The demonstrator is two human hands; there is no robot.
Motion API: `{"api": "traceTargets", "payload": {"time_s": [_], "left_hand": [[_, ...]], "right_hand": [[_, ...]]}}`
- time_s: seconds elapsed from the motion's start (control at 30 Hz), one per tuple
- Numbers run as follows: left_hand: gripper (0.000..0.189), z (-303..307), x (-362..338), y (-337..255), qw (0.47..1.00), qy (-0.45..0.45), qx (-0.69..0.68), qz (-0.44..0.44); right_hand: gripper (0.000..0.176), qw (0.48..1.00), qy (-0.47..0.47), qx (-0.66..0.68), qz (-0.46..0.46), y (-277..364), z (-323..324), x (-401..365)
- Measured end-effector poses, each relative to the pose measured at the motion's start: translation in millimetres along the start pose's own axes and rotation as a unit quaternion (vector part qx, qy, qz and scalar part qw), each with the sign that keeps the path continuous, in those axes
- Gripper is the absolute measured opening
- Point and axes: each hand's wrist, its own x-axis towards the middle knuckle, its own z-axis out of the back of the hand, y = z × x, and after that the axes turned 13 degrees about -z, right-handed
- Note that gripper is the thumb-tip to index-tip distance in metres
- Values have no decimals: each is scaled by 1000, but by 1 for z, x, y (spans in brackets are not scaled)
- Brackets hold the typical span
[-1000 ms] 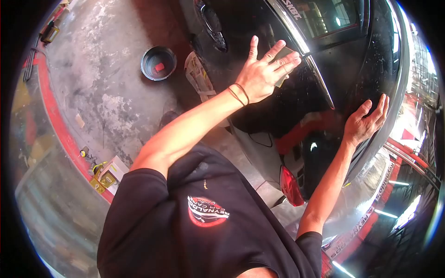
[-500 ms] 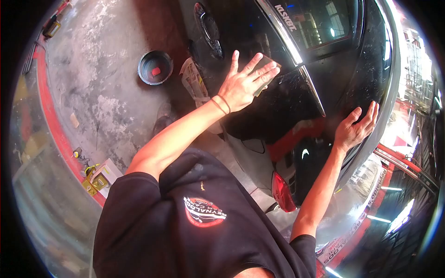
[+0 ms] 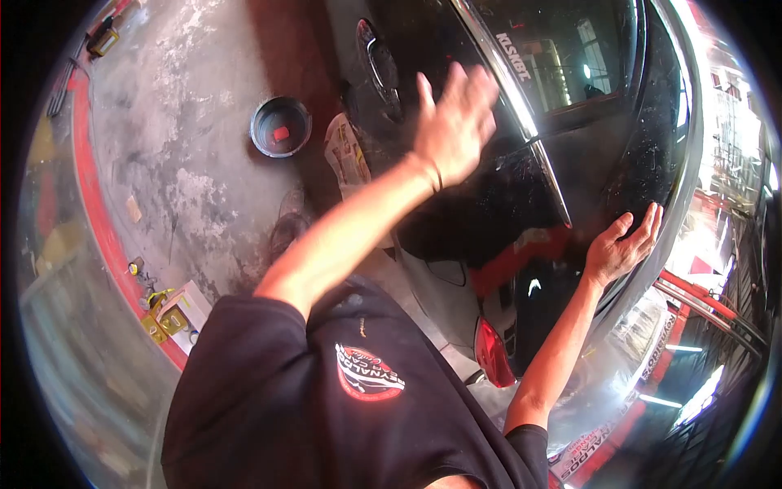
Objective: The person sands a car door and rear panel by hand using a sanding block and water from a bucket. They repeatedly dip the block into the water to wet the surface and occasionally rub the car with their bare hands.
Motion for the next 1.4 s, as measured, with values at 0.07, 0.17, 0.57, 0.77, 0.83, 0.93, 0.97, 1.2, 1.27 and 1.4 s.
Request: {"api": "traceTargets", "payload": {"time_s": [0.07,0.17,0.57,0.77,0.83,0.93,0.97,1.2,1.27,1.4], "left_hand": [[64,-20,-46,-37,968,-72,-235,-49],[61,-12,-18,1,988,-62,-130,-52],[59,-8,-7,-23,985,-108,-135,-2],[68,-30,18,29,953,-168,-183,172],[74,-27,-35,-26,960,-102,-216,145],[76,-25,-51,-30,961,-45,-228,149],[77,-24,-45,-19,962,-33,-226,151],[74,-36,-2,56,933,-83,-274,217],[75,-33,-62,-6,934,-45,-297,193],[74,-30,-55,12,942,-20,-282,182]], "right_hand": [[49,1000,4,-2,4,1,2,0],[48,1000,5,11,5,2,2,0],[49,1000,2,5,8,-2,2,0],[48,1000,-8,15,9,1,2,-1],[48,1000,-8,10,10,-1,1,-1],[48,1000,-8,8,17,0,-1,0],[48,1000,-8,9,18,-1,-2,1],[48,1000,-2,7,13,-1,1,-1],[48,1000,2,6,11,0,2,-2],[49,1000,5,13,26,-1,1,0]]}}
